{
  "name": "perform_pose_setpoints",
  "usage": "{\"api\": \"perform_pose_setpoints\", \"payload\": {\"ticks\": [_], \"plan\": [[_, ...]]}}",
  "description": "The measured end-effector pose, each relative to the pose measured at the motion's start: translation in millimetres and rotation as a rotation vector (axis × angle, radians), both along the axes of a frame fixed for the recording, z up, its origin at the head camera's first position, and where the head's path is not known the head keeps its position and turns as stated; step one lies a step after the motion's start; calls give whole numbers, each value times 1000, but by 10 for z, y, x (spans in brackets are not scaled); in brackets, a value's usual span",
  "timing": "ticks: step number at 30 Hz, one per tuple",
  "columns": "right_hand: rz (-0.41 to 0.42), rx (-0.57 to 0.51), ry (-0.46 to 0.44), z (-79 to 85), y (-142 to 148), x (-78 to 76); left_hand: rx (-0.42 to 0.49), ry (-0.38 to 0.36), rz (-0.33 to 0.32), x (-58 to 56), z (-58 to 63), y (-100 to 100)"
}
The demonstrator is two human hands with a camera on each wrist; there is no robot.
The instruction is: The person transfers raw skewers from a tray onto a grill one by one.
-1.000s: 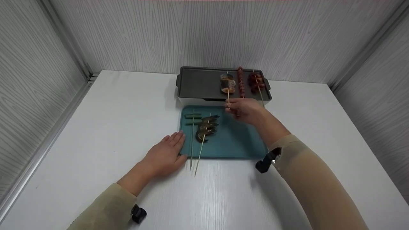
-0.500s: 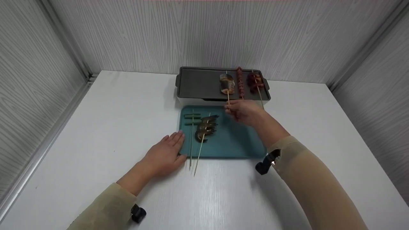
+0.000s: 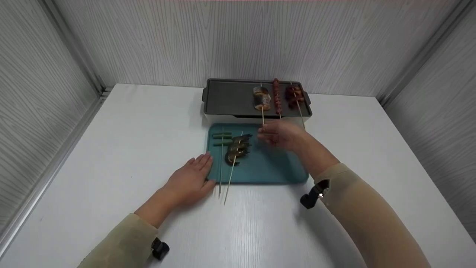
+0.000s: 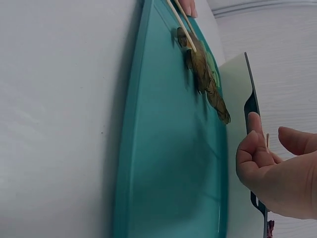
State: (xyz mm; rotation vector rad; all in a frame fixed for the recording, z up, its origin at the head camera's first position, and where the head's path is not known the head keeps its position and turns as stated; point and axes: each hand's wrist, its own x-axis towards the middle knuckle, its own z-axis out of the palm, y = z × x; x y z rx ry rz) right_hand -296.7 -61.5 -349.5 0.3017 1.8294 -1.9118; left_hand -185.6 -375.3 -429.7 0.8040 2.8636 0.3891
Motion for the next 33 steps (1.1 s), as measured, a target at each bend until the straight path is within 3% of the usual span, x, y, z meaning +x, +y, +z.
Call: {"api": "perform_pose_setpoints", "payload": {"ticks": [7, 18, 26, 33], "plan": [[47, 67, 56, -1, 143, 185, -22, 11, -2, -25, 0, -12], [220, 481, 312, -14, 555, 487, -31, 13, -1, -31, -24, -5], [283, 785, 531, -85, 760, 648, -22, 19, -4, -38, -16, -12], [364, 965, 626, -150, 883, 754, -23, 21, -2, -30, -11, 2]]}}
